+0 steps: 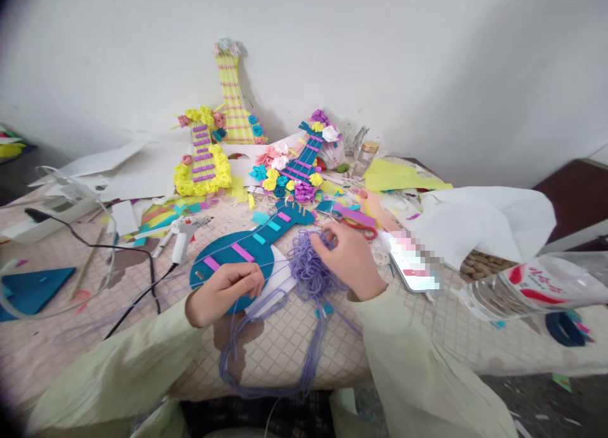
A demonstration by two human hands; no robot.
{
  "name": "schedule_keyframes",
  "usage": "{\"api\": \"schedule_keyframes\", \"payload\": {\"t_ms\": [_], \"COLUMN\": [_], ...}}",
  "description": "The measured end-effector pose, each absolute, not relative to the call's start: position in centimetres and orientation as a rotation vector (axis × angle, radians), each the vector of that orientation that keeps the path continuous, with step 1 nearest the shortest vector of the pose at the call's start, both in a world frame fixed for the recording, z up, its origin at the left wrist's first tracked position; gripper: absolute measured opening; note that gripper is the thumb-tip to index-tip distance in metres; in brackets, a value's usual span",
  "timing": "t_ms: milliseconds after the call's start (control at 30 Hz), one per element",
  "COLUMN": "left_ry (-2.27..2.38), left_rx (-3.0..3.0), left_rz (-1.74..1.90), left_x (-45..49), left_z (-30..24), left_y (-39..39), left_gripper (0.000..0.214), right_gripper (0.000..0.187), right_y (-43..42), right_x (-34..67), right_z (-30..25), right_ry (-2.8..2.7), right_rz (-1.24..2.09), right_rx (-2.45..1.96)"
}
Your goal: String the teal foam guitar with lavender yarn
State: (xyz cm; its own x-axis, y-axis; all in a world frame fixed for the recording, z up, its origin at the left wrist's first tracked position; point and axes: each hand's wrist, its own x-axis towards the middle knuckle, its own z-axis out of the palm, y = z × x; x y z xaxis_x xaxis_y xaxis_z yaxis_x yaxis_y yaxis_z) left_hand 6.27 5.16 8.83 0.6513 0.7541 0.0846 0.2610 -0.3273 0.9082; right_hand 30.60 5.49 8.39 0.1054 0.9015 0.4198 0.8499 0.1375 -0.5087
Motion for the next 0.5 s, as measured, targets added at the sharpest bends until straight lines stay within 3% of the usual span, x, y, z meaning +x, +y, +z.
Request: {"api": "schedule_keyframes", "payload": {"t_ms": [133, 300, 500], "left_ry": [0.876, 1.119, 1.065], "left_rx": [2.025, 2.016, 1.888], "left_rz": [0.622, 0.650, 0.803], "left_x": [6.9, 8.6, 11.6], "left_z": [9.0, 7.7, 6.6], "left_y": [5.1, 6.2, 7.9], "left_gripper": [0.038, 0.026, 0.031], "right_gripper": [0.029, 0.029, 0.031], "right_y": [5.4, 5.2, 4.1], "right_x": [29.7, 29.0, 27.5], "right_z": [6.9, 6.3, 7.7], "right_ry": [-1.969, -1.679, -1.494], "right_rz": [0.271, 0.619, 0.786], "right_rx": [-1.823, -1.573, -1.364]}}
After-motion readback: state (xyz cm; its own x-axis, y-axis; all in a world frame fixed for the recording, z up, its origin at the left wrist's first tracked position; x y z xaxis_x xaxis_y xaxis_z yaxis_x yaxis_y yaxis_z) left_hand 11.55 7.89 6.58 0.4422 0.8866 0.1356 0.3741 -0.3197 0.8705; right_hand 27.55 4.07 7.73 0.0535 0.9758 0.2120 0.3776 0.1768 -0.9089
